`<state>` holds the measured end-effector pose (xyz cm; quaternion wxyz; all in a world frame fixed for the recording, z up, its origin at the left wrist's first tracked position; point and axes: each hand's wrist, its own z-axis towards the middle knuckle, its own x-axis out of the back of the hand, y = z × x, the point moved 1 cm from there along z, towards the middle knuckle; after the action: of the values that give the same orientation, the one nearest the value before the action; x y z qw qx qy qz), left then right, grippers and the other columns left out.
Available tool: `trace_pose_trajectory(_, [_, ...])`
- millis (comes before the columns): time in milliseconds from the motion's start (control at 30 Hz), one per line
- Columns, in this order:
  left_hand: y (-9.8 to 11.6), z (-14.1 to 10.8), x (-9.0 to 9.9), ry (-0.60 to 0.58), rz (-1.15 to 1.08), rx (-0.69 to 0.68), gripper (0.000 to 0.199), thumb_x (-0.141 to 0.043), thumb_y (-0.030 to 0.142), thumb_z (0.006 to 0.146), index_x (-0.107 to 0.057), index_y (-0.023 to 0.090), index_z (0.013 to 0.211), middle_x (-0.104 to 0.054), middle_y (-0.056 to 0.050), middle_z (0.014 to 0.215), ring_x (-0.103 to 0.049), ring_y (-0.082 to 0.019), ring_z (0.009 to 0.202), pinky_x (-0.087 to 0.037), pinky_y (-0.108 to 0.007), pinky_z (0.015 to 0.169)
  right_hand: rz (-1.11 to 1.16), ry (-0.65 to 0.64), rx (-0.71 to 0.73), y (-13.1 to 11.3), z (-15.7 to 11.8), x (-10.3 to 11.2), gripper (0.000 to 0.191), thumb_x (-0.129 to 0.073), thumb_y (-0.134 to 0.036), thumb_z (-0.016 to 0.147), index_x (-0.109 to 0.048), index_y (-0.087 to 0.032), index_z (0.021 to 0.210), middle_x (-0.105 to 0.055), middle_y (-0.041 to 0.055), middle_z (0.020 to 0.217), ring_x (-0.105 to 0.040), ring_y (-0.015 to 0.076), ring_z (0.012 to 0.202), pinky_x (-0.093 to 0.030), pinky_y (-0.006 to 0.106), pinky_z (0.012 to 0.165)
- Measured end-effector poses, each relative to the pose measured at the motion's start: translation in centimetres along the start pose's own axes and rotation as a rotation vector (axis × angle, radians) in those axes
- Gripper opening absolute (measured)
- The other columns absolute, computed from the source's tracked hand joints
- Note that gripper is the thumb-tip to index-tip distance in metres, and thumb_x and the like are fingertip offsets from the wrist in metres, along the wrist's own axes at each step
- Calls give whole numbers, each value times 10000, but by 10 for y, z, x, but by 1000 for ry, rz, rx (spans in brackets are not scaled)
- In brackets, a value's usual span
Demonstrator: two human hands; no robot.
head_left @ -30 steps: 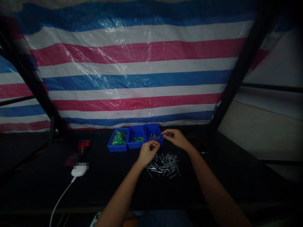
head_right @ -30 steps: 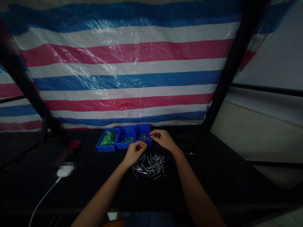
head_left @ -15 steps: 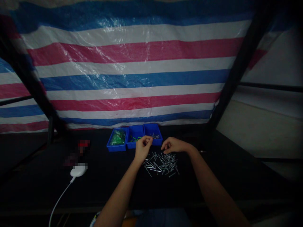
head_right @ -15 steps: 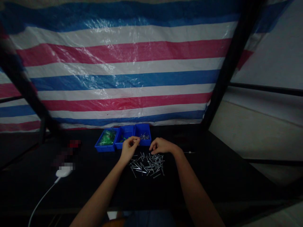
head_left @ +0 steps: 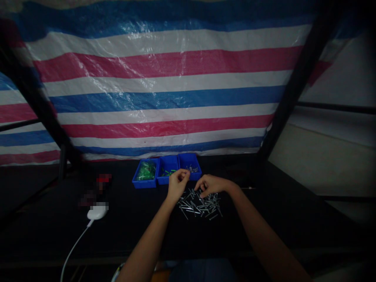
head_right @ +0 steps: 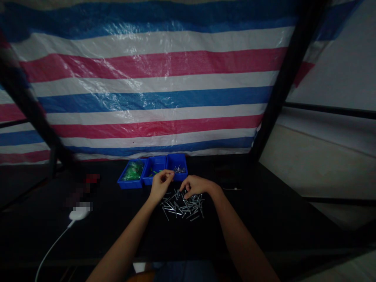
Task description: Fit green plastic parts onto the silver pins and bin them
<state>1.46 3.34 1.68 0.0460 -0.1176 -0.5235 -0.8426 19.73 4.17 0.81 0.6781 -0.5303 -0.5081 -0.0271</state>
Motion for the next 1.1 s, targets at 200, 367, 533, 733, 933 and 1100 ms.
trace_pose_trajectory(200, [-1,0,-1,-7,-2,-6,284,-543,390,749,-632,129,815,-543,6,583,-468,-97,535,-359,-205,533,-61,56,-25,-1,-1,2,408,-708,-339,560,-666,-181,934,-587,-36,586,-508,89,493,-347,189,493])
trace_pose_trajectory(367, [-3,0,-1,-8,8,-9,287,-549,387,746,-633,122,816,-548,3,586,-470,-99,533,-351,-202,523,-119,42,-62,2,0,3,445,-713,-400,549,-657,-164,921,-599,-25,612,-527,95,526,-352,189,512])
trace_pose_trajectory(533, [-3,0,-1,-8,6,-22,281,-547,382,749,-635,124,816,-552,4,583,-465,-96,525,-350,-202,527,-84,42,-49,2,1,3,408,-718,-392,543,-656,-147,864,-585,-23,604,-513,90,517,-342,188,498])
trace_pose_trajectory(733, [-1,-1,-1,-12,24,-15,271,-547,370,748,-636,122,811,-553,2,578,-459,-95,517,-348,-202,521,106,147,9,-5,1,4,303,-692,-360,581,-653,-128,770,-607,11,623,-510,100,531,-359,200,489])
trace_pose_trajectory(933, [-1,-3,-3,-61,53,-25,261,-555,370,743,-643,134,809,-562,-1,598,-473,-97,536,-341,-197,515,264,322,47,-11,1,10,264,-669,-377,621,-658,-135,726,-608,10,602,-504,104,523,-383,231,526])
trace_pose_trajectory(1100, [-1,-2,-2,-47,2,-36,281,-564,385,739,-642,131,829,-557,-3,608,-457,-91,533,-338,-197,510,439,627,119,-14,1,19,264,-686,-376,615,-651,-143,736,-632,21,654,-537,116,580,-405,248,579])
